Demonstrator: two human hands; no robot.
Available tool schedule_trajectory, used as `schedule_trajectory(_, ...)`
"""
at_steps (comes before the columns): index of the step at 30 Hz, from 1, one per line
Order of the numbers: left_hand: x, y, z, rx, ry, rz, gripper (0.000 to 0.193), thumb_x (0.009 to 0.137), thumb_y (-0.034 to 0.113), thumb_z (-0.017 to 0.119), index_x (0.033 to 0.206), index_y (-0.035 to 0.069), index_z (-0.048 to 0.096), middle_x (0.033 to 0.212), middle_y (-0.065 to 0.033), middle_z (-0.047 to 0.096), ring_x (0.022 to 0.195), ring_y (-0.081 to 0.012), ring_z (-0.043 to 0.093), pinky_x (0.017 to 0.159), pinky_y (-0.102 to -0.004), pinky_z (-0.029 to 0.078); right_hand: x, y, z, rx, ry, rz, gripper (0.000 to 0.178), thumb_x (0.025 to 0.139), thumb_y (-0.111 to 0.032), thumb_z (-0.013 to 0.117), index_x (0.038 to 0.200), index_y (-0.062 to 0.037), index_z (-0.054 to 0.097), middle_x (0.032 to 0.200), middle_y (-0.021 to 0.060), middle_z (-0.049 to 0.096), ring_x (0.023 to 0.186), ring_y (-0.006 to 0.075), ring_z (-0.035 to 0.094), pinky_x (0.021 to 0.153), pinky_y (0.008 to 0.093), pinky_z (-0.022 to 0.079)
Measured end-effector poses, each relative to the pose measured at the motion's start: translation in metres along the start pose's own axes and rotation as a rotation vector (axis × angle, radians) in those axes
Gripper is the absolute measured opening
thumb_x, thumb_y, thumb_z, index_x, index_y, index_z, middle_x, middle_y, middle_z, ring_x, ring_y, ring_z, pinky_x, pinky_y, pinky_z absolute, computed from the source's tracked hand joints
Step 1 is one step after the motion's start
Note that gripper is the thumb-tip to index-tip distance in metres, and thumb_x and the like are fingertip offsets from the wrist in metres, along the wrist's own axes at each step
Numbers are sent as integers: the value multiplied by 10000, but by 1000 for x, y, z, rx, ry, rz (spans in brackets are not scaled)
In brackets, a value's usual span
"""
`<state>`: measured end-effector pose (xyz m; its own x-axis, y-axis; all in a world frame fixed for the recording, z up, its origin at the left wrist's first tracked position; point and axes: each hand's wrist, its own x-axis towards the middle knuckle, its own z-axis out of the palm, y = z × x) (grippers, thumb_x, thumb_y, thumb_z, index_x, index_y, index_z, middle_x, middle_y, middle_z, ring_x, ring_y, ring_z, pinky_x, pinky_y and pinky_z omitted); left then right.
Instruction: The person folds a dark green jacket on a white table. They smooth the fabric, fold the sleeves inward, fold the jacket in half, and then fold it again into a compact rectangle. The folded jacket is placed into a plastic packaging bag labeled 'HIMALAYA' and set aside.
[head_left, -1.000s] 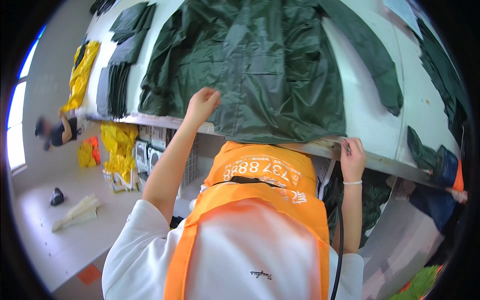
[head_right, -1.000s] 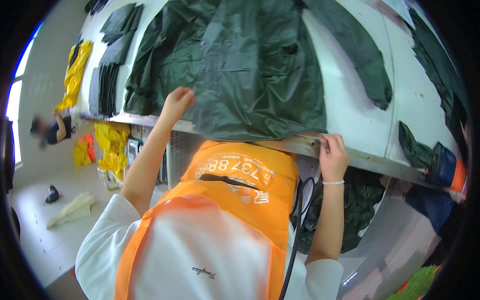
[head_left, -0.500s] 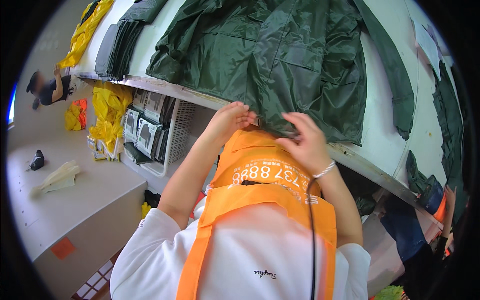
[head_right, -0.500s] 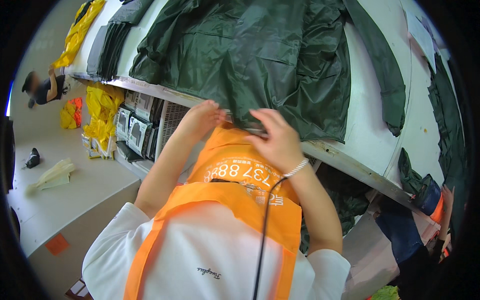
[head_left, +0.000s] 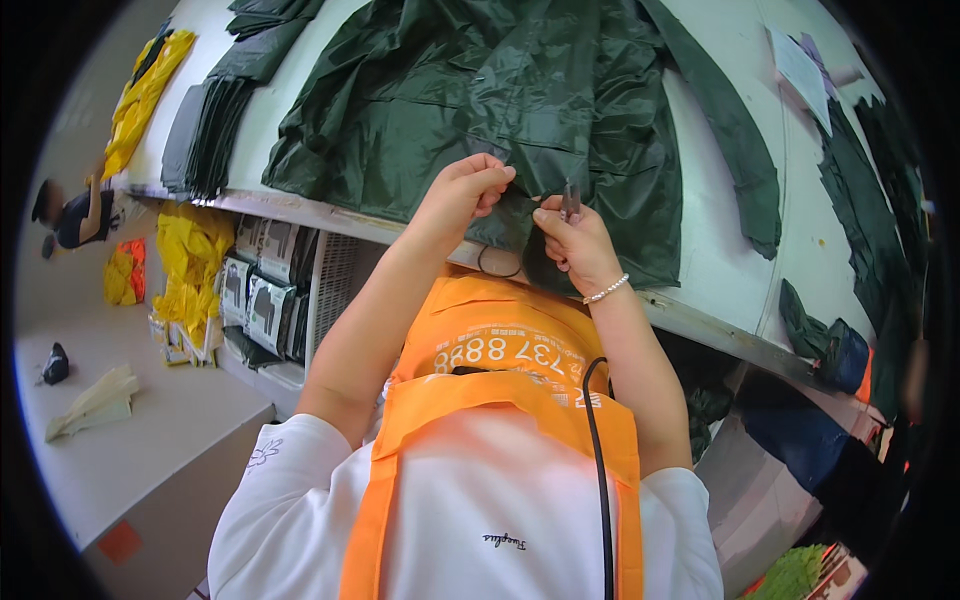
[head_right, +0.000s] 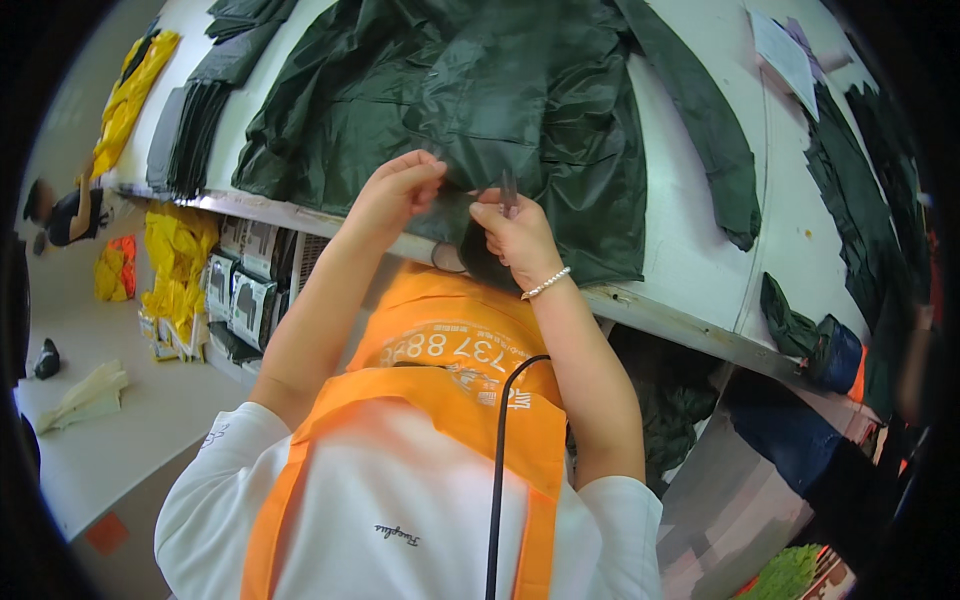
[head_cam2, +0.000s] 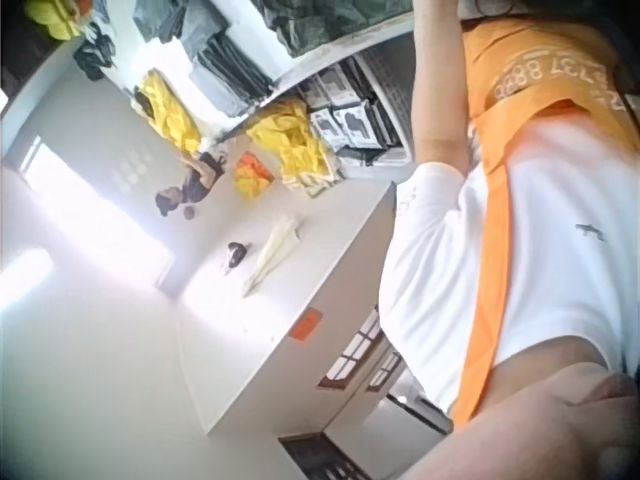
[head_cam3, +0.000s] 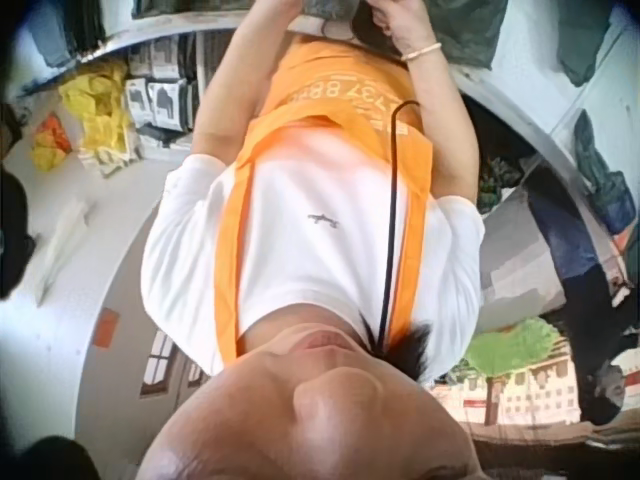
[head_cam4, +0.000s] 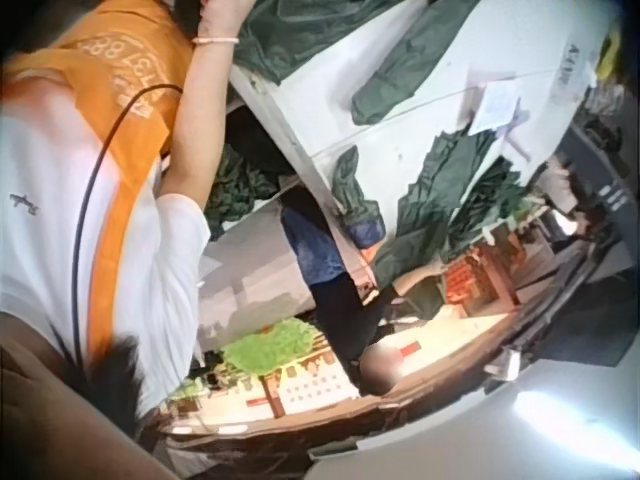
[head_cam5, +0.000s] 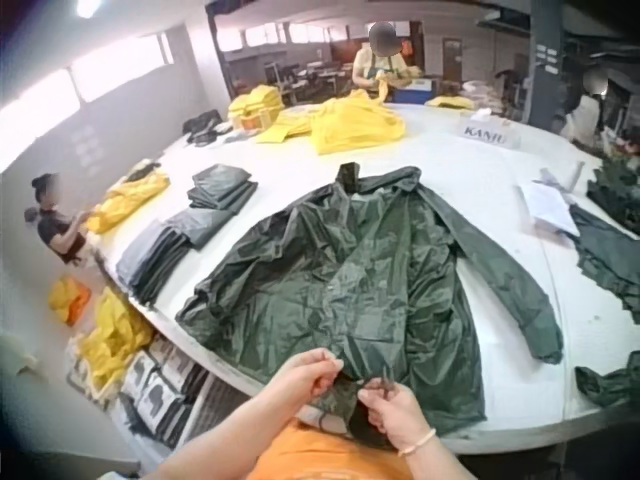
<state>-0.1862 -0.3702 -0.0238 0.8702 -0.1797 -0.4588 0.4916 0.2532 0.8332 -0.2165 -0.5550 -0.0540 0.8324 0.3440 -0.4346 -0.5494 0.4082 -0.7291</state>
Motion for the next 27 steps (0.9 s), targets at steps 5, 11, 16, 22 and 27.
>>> schedule_trajectory(5, -9, -12, -21, 308, 140, 55, 95, 816, 149, 597, 740, 125, 544, 642, 70, 456, 563, -26, 384, 500, -193, 288, -2, -32, -53, -370, 453, -524, 125, 862, -121, 628, 930, -16, 619, 863, 39, 675, 641, 51, 518, 588, 206, 424)
schedule_trajectory(11, -51, -68, -118, 1199, 413, 96, 261, 708, 113, 637, 955, 43, 586, 856, -113, 607, 684, -256, 564, 662, -341, 464, -46, -76, -254, -663, 1545, -768, 470, 770, -70, 702, 1168, 42, 479, 1080, 134, 524, 987, 247, 523, 875, 327, 436)
schedule_trajectory(16, -24, -36, -74, 983, 439, 460, 348, 789, 71, 638, 1132, 54, 579, 1059, -70, 597, 809, -164, 562, 685, -276, 461, -49, -92, -256, -323, 1191, -521, 246, 840, -166, 656, 987, 20, 595, 770, 55, 614, 621, 177, 569, 611, 268, 480)
schedule_trajectory(22, 15, 0, 67, 697, -69, 542, 461, 829, 187, 665, 1241, 45, 515, 1162, -95, 589, 1083, -182, 541, 902, -316, 427, -48, -111, -76, 818, 634, -259, 210, 909, -214, 448, 783, -79, 547, 593, 9, 518, 360, 115, 254, 361, 260, 229)
schedule_trajectory(27, 51, 4, 124, 278, -306, 523, 408, 873, 233, 605, 1196, 0, 521, 1162, -95, 552, 1124, -178, 479, 966, -308, 357, -59, -35, -54, 903, 155, -39, 194, 895, -210, 422, 876, -66, 551, 699, 57, 566, 392, 142, 321, 370, 259, 268)
